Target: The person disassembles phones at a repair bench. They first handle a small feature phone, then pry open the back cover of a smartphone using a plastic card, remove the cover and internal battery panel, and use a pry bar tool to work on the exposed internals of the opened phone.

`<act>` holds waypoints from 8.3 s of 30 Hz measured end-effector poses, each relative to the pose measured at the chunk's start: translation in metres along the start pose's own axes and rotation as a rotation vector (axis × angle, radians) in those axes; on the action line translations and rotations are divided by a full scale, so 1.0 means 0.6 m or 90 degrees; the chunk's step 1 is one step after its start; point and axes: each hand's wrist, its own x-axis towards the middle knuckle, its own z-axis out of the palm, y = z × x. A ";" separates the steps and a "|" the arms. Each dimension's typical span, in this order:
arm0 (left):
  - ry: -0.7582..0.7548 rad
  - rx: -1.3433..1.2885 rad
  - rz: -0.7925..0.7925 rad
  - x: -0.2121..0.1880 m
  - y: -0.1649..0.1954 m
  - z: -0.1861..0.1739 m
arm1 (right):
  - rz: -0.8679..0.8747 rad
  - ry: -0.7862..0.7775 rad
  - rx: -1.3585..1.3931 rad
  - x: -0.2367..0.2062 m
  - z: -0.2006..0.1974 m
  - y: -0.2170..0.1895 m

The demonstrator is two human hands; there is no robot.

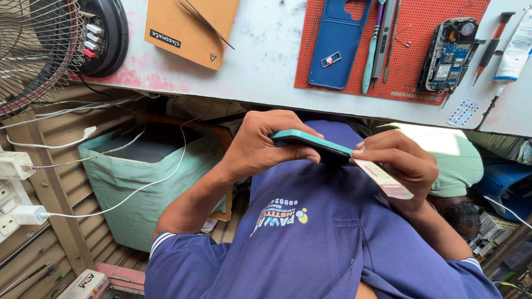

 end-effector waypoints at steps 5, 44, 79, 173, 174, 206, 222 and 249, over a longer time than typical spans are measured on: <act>0.074 -0.141 -0.076 0.009 0.002 0.003 | 0.069 0.054 0.026 0.009 -0.007 -0.016; 0.100 -0.059 0.076 0.030 0.018 0.032 | -0.103 0.073 -0.147 0.061 0.011 -0.094; -0.007 -0.038 0.053 0.049 0.029 0.084 | -0.143 -0.165 -0.272 0.105 -0.083 -0.152; -0.216 0.397 -0.085 0.055 0.004 0.126 | -0.087 -0.318 -0.299 0.049 -0.086 -0.082; -0.223 0.403 -0.090 0.056 0.004 0.126 | -0.100 -0.324 -0.309 0.048 -0.086 -0.078; -0.213 0.285 -0.061 0.045 0.004 0.099 | -0.308 -0.437 -0.445 0.066 -0.079 -0.094; 0.008 0.046 -0.084 0.003 0.022 -0.002 | -0.047 -0.115 -0.227 0.029 -0.041 -0.044; -0.037 0.058 -0.075 0.029 0.047 0.007 | -0.110 -0.072 -0.266 0.049 0.008 -0.084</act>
